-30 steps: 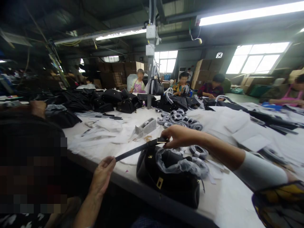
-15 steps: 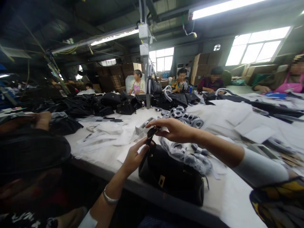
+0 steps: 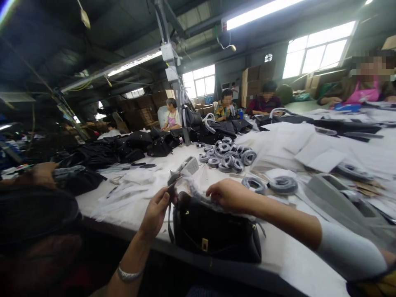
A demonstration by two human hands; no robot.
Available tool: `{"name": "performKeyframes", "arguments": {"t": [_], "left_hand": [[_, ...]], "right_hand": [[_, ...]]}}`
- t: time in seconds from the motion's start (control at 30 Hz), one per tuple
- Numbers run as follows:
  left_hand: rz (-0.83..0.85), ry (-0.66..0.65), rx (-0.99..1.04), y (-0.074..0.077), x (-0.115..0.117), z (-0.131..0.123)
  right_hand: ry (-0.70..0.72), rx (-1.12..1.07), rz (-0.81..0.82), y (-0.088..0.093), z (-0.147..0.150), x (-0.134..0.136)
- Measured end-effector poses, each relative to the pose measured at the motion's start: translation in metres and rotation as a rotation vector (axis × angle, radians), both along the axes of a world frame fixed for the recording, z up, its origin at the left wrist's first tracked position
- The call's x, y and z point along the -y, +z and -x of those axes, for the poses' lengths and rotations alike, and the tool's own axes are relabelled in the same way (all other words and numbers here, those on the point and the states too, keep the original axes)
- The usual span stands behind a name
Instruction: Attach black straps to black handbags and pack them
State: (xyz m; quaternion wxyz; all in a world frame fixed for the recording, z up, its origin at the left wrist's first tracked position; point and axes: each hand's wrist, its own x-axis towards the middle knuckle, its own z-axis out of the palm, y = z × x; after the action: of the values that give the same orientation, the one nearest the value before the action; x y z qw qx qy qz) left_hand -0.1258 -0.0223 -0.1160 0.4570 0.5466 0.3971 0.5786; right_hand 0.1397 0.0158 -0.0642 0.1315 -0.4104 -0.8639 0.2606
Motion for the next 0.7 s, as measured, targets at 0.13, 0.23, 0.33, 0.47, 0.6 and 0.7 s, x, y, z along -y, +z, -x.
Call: {"name": "performKeyframes", "arguments": {"t": [0.13,0.23,0.33,0.47,0.6,0.7], "left_hand": [[0.042,-0.080,0.109,0.022,0.009,-0.005],[0.037,-0.060,0.109,0.038,0.012,-0.016],[0.028,-0.047,0.024,0.050,0.011,-0.027],[0.051,0.021,0.106,0.056,0.006,-0.032],[0.027,0.023,0.243,0.056,0.003,-0.030],[0.006,-0.010,0.343,0.055,0.004,-0.025]], "right_hand": [[-0.047,-0.363,0.170,0.020,-0.016,-0.029],[-0.187,-0.856,0.417,0.041,-0.022,-0.056],[-0.220,-1.112,0.443,0.063,-0.018,-0.062],[0.136,-0.731,0.763,0.058,-0.004,-0.017],[0.062,-0.600,1.044,0.011,0.013,0.038],[-0.183,-0.923,1.056,-0.020,0.021,0.047]]}}
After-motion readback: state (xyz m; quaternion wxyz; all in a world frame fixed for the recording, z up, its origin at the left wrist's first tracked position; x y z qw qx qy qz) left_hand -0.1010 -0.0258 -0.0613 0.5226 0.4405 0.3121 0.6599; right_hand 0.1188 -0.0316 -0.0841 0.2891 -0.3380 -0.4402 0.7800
